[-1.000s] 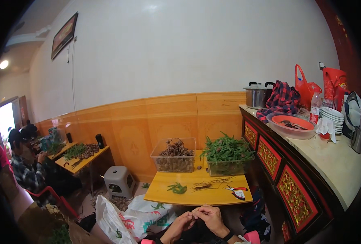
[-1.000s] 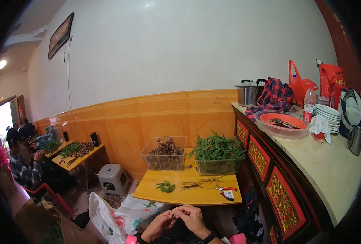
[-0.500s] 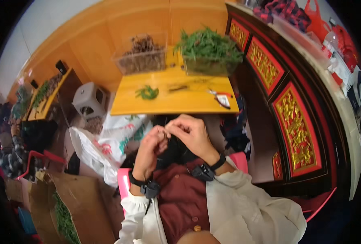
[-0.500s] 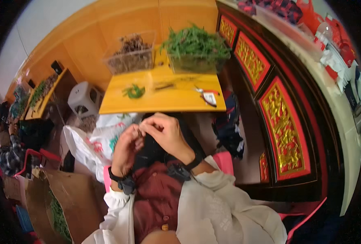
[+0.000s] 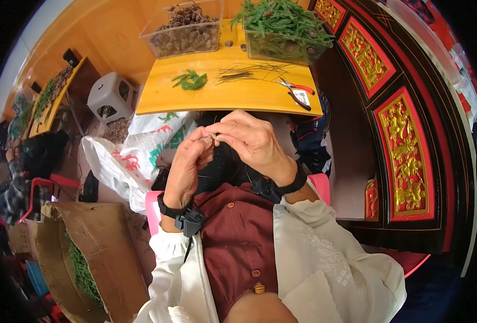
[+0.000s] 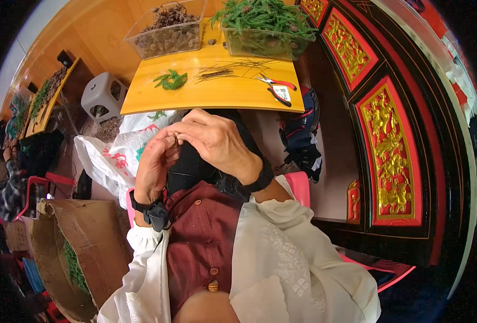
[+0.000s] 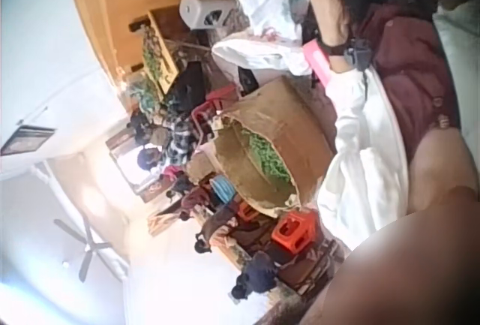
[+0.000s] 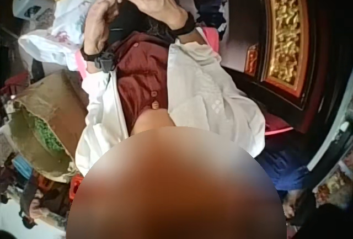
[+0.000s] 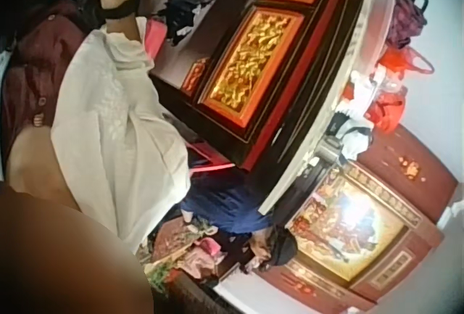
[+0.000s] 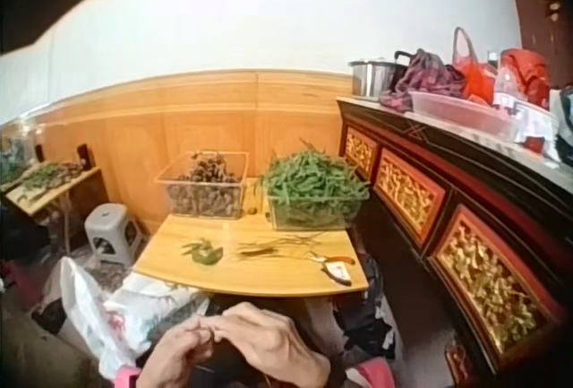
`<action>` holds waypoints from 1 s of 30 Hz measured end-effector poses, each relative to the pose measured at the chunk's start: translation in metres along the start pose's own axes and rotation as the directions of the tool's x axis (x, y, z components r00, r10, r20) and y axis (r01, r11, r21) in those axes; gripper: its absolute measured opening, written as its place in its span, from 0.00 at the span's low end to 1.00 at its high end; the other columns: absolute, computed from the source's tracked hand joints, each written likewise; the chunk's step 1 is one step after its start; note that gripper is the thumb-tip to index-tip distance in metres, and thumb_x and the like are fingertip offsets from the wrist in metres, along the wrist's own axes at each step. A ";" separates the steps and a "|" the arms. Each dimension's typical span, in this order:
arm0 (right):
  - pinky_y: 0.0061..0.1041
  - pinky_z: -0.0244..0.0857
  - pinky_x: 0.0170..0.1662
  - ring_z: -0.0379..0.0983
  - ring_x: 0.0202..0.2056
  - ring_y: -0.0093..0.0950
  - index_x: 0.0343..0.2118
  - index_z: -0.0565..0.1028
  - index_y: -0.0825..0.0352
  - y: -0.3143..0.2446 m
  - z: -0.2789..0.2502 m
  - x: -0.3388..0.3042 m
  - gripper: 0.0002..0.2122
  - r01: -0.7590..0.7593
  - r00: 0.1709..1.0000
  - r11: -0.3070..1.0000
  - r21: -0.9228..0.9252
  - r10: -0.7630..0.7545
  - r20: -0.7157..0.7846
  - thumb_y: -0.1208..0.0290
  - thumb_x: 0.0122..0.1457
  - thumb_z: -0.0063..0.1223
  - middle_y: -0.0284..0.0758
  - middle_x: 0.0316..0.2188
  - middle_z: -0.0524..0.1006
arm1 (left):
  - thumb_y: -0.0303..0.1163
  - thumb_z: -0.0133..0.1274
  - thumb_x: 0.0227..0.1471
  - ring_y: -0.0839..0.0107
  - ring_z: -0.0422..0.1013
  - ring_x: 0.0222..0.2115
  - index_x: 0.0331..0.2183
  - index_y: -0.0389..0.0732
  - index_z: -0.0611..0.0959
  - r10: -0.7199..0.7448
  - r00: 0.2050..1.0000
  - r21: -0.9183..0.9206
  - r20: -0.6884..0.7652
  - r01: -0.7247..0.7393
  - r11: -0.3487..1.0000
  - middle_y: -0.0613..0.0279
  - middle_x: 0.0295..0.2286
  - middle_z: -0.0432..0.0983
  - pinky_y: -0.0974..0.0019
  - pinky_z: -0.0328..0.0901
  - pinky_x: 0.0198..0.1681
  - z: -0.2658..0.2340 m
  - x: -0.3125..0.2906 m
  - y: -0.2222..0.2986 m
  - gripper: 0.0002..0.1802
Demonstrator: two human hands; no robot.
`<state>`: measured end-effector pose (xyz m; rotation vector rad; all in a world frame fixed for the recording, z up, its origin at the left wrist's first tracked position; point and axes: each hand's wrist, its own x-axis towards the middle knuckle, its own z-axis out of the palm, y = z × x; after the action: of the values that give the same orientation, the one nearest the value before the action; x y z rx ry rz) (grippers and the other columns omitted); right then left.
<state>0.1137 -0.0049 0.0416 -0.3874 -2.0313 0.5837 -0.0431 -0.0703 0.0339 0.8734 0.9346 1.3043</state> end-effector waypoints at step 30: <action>0.25 0.67 0.31 0.74 0.30 0.29 0.32 0.78 0.63 0.043 -0.014 -0.009 0.10 0.297 0.948 0.921 -0.254 -0.316 -0.037 0.77 0.43 0.59 0.32 0.34 0.76 | 0.35 0.45 0.56 0.83 0.53 0.20 0.34 0.39 0.72 -0.087 0.991 -0.182 0.100 0.104 0.978 0.74 0.20 0.56 0.79 0.48 0.22 0.007 0.018 -0.012 0.09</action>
<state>0.1321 0.0306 0.0178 -0.2238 -2.0411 0.1219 -0.0317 -0.0531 0.0239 0.7273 0.7602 1.2370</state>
